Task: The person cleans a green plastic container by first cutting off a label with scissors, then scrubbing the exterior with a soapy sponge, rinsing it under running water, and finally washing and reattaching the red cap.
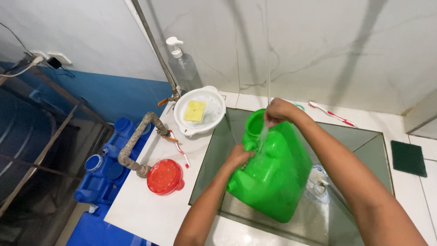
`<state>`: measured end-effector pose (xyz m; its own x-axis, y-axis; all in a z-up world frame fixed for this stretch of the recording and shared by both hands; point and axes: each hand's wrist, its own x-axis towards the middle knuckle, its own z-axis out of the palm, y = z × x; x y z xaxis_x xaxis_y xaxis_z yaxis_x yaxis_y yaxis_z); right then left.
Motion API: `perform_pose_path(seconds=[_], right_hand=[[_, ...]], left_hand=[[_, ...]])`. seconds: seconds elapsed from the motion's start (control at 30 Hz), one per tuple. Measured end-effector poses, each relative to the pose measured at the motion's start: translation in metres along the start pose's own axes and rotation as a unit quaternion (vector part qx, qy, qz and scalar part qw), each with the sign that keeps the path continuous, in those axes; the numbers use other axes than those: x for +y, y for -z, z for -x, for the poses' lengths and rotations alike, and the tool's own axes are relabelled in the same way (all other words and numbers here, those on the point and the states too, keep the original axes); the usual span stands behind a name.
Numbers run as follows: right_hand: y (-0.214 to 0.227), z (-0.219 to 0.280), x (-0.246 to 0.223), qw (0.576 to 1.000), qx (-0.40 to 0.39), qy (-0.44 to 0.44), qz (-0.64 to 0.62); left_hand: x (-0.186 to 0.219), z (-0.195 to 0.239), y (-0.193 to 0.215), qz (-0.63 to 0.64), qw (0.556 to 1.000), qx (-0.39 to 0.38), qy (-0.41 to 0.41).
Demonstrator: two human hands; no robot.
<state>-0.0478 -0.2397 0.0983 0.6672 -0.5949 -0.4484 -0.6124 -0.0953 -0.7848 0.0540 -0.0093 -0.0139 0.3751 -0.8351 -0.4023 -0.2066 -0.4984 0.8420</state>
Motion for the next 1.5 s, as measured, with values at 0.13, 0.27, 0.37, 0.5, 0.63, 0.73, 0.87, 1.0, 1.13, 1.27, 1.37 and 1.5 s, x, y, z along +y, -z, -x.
perform_pose_path(seconds=[0.13, 0.27, 0.37, 0.5, 0.63, 0.73, 0.87, 1.0, 1.13, 1.27, 1.37, 1.5], right_hand=[[-0.005, -0.001, -0.006, 0.996, -0.012, 0.028, -0.086], [-0.008, -0.002, -0.002, 0.993, 0.024, 0.055, -0.1], [-0.013, 0.025, 0.029, 0.971, 0.103, 0.13, 0.171], [-0.063, 0.096, 0.079, 0.825, 0.147, 0.226, 0.497], [-0.091, 0.12, 0.09, 0.744, 0.207, 0.407, 0.487], [-0.083, 0.129, 0.095, 0.739, 0.248, 0.434, 0.451], [-0.073, 0.149, 0.055, 0.684, 0.3, 0.502, 0.436], [-0.042, 0.169, -0.074, 0.672, 0.37, 0.484, 0.421], [0.021, 0.208, -0.185, 0.616, 0.449, 0.526, 0.377], [0.041, 0.201, -0.226, 0.648, 0.437, 0.499, 0.374], [0.017, 0.176, -0.22, 0.781, 0.376, 0.307, 0.393], [-0.006, 0.174, -0.219, 0.816, 0.42, 0.254, 0.304]], left_hand=[[0.033, -0.022, -0.009, -0.255, 0.892, 0.119, -0.354], [0.053, -0.021, -0.026, -0.4, 0.795, 0.161, -0.427], [0.041, -0.019, -0.029, -0.395, 0.826, 0.133, -0.379], [0.006, -0.005, -0.052, -0.3, 0.924, 0.145, -0.188], [-0.017, 0.026, -0.095, -0.108, 0.968, 0.12, -0.193], [-0.039, 0.041, -0.068, -0.021, 0.976, 0.05, -0.213], [-0.112, 0.045, -0.004, 0.253, 0.961, 0.019, 0.107], [-0.148, 0.064, 0.036, 0.399, 0.91, -0.029, 0.108], [-0.092, 0.115, 0.041, 0.488, 0.869, -0.037, 0.076], [-0.046, 0.185, 0.048, 0.518, 0.851, -0.04, 0.078], [-0.048, 0.254, 0.073, 0.603, 0.793, -0.085, -0.003], [-0.049, 0.316, 0.167, 0.57, 0.815, 0.038, -0.094]])
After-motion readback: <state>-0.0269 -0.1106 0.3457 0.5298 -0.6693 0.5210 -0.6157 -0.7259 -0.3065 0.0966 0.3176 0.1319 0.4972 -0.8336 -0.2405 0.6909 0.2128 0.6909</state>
